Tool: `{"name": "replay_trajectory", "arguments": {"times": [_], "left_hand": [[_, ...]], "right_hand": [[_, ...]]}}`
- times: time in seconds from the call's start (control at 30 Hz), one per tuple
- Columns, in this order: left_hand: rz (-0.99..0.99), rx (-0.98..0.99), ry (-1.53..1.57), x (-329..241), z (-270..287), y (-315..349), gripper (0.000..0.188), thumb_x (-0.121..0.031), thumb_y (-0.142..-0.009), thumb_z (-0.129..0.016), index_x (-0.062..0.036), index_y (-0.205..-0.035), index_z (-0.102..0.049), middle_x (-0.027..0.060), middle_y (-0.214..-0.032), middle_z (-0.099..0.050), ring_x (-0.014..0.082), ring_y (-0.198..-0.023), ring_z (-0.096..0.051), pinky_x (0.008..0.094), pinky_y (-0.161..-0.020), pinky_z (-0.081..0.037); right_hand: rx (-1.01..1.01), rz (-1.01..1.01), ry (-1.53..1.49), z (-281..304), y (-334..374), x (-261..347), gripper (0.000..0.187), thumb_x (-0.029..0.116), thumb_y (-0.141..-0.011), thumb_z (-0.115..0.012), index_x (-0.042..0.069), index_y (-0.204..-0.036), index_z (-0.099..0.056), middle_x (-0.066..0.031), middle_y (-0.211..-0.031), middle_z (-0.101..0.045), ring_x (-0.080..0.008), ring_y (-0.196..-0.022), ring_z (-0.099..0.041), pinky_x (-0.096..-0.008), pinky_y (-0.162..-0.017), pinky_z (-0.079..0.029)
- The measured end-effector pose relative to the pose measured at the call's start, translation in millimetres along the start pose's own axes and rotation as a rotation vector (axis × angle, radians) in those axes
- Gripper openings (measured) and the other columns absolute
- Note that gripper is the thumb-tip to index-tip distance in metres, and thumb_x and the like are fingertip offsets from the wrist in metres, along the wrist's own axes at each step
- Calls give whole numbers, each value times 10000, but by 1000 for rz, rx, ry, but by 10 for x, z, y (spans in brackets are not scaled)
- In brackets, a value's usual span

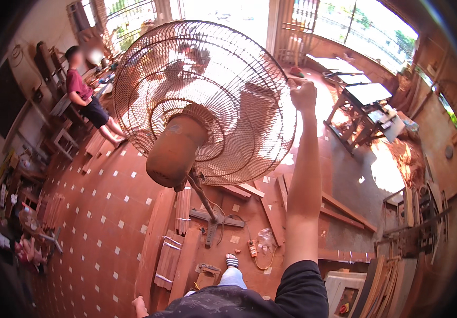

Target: The person adjusts a circular saw blade on a table saw using a wrench, then walks around the workshop, picks up a wooden piece, and sands it with sandpaper while sitting on the floor.

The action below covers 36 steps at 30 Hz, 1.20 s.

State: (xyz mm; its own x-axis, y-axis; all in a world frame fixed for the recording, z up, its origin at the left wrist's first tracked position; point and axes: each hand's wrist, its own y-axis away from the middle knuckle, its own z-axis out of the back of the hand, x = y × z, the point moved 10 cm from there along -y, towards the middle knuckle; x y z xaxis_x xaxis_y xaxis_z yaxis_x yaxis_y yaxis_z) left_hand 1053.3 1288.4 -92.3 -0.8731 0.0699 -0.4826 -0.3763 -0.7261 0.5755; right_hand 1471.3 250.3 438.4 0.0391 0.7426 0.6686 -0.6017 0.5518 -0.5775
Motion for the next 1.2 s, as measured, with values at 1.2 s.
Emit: {"name": "replay_trajectory", "arguments": {"times": [1.2], "left_hand": [[-608, 600, -825, -663, -608, -634, 267, -284, -874, -684, -34, -967, -699, 42, -813, -622, 253, -643, -552, 373, -573, -432]], "right_hand": [[-549, -828, 387, 3413, 10177, 2671, 354, 198, -898, -745, 9, -1193, -698, -169, -1161, -690, -356, -1116, -635, -436, -996, -497]]}}
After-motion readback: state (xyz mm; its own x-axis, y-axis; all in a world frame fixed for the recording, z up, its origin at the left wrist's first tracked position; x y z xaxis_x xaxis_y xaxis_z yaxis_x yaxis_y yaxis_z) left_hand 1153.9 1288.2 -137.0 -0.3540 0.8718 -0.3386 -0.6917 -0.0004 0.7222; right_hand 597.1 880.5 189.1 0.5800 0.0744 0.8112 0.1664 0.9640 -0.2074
